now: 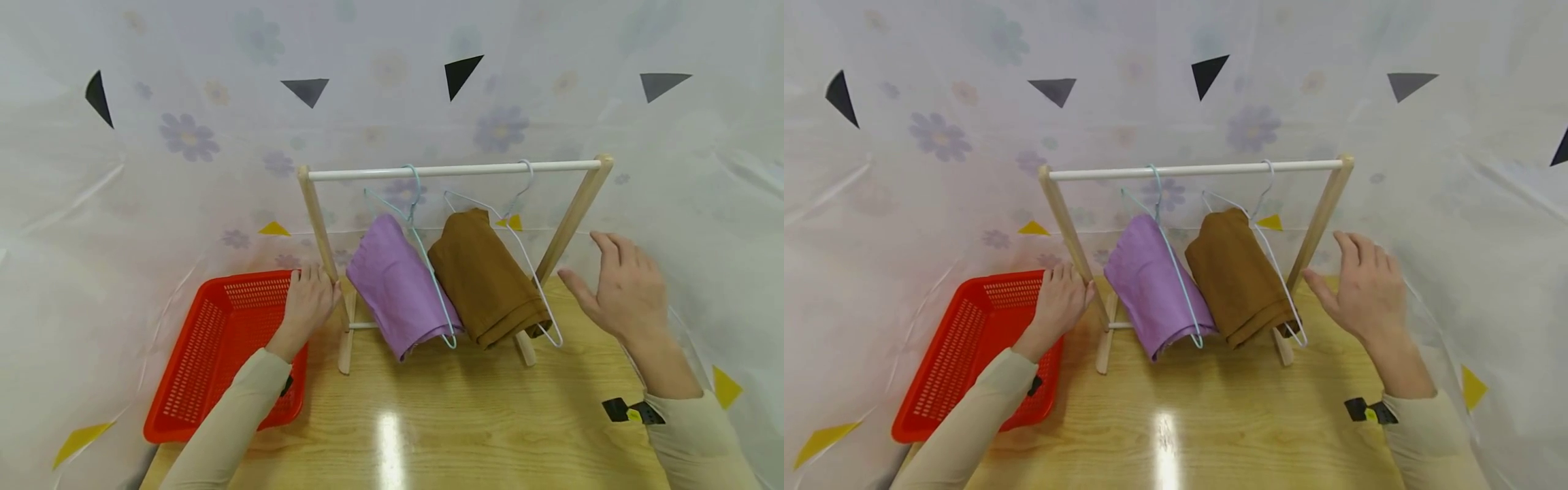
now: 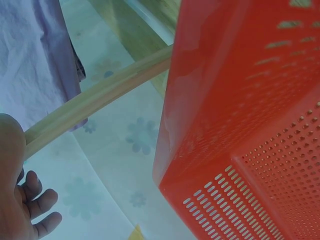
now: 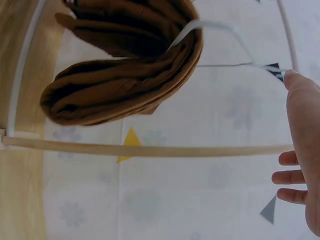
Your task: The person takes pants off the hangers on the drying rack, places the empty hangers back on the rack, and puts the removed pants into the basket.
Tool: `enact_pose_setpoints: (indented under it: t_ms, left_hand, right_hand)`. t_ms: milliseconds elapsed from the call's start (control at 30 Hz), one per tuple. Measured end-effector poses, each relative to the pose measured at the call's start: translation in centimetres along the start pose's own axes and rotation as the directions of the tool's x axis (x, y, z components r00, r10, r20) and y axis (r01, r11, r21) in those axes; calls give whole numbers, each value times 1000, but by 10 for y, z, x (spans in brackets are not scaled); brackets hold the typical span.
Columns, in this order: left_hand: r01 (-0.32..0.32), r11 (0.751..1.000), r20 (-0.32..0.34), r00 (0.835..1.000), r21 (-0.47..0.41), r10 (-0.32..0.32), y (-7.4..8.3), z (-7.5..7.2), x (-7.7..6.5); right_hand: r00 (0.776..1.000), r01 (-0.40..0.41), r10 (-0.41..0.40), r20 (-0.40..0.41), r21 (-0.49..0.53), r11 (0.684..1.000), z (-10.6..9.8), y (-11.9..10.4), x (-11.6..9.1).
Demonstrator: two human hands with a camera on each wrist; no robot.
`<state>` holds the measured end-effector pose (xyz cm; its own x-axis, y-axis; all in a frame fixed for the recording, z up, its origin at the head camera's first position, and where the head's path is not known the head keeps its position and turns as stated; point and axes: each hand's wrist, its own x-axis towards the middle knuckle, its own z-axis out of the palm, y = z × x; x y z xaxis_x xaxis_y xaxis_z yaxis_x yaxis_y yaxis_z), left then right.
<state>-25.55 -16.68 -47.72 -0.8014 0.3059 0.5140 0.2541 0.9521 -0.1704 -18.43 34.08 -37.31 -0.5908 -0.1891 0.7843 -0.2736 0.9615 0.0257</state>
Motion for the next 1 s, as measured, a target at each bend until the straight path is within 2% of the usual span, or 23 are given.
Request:
enact_pose_setpoints:
  t_ms: [200, 433, 633, 1000]
  left_hand:
    - [1, 1000, 18, 1000, -8, -1, 0, -1, 0]
    - [0, 1000, 39, 999, 21, -1, 0, -1, 1]
    - [3, 1000, 51, 999, 25, -4, 0, -1, 1]
    - [11, 1000, 67, 998, 10, -11, 0, -2, 1]
  right_hand:
    - [994, 41, -39, -101, 27, 999, -12, -21, 5]
    - [986, 118, -113, -120, 38, 992, -24, -50, 11]
    - [979, 160, -147, -138, 89, 983, -26, -75, 14]
    - [978, 158, -119, -170, 240, 958, -17, -119, 16]
